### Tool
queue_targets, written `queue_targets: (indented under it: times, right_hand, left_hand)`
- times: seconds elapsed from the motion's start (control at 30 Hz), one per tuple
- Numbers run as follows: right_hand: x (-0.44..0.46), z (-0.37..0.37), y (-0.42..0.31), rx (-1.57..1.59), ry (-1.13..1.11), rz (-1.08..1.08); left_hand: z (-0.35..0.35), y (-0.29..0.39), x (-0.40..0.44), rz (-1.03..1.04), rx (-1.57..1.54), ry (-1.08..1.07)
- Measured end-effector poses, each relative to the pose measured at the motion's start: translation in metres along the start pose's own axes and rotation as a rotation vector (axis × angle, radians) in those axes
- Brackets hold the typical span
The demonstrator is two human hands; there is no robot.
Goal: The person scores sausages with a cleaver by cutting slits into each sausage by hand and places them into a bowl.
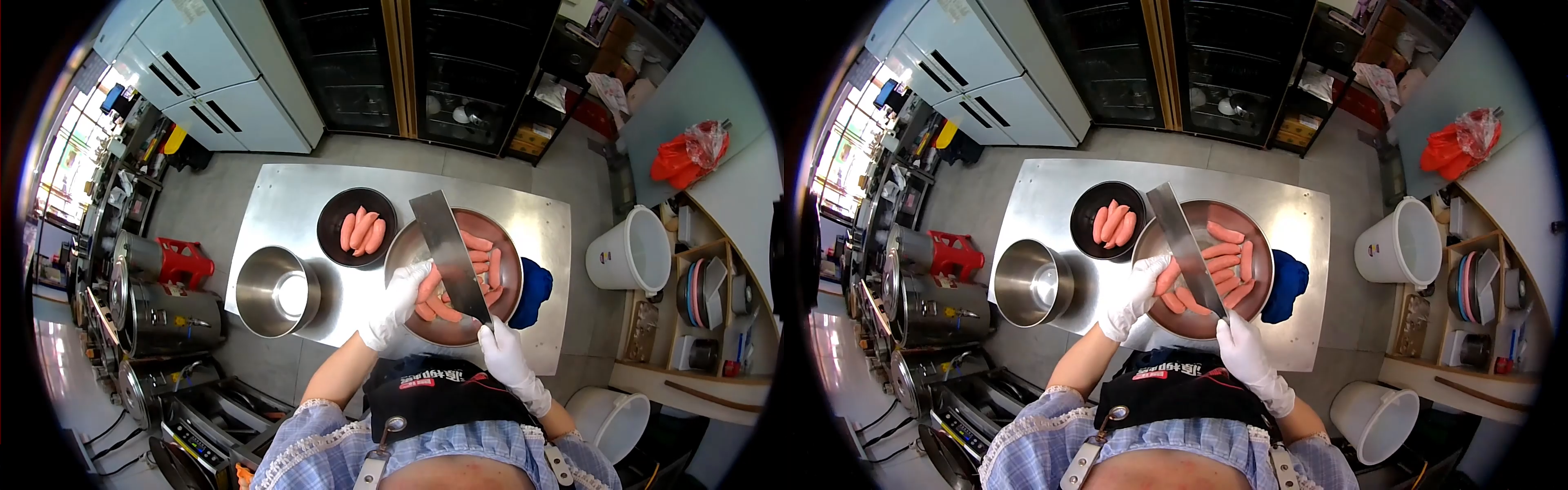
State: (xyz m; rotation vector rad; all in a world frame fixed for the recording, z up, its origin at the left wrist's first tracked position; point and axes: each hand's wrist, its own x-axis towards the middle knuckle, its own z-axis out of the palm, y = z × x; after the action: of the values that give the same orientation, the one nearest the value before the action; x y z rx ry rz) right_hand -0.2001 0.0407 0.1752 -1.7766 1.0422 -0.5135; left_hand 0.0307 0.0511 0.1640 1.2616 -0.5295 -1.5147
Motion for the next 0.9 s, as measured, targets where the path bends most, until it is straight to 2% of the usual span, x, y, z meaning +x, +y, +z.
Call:
queue_targets:
  times: [0.13,0.23,0.33,0.53,0.6,0.63,0.7,0.8,0.9]
  right_hand:
    - [-0.007,-0.002,0.007,-0.008,-0.046,0.045]
    - [-0.008,-0.003,0.007,0.015,-0.013,0.039]
    - [-0.005,-0.003,0.004,0.005,0.011,0.028]
    - [-0.005,0.000,0.009,0.007,0.022,0.005]
    - [-0.007,-0.001,0.006,0.085,0.024,0.044]
    - [-0.008,-0.002,0.007,0.084,0.021,0.042]
    - [-0.012,-0.003,0.009,0.088,-0.004,0.045]
    - [-0.018,-0.002,0.012,0.008,-0.018,0.006]
    - [-0.019,0.000,0.015,0.011,-0.046,-0.011]
  left_hand:
    - [-0.010,-0.005,0.011,0.083,-0.007,0.064]
    - [-0.010,-0.013,0.012,0.051,0.071,0.063]
    - [-0.015,-0.027,0.020,0.175,0.132,-0.031]
    - [-0.011,-0.020,0.020,0.081,0.097,0.049]
    - [-0.003,-0.005,0.016,0.045,-0.083,0.141]
    - [-0.004,-0.004,0.017,0.047,-0.085,0.143]
    - [-0.008,-0.006,0.020,0.062,-0.277,0.125]
    - [-0.017,-0.019,0.034,0.124,-0.321,0.146]
    - [-0.018,-0.019,0.039,0.096,-0.439,0.160]
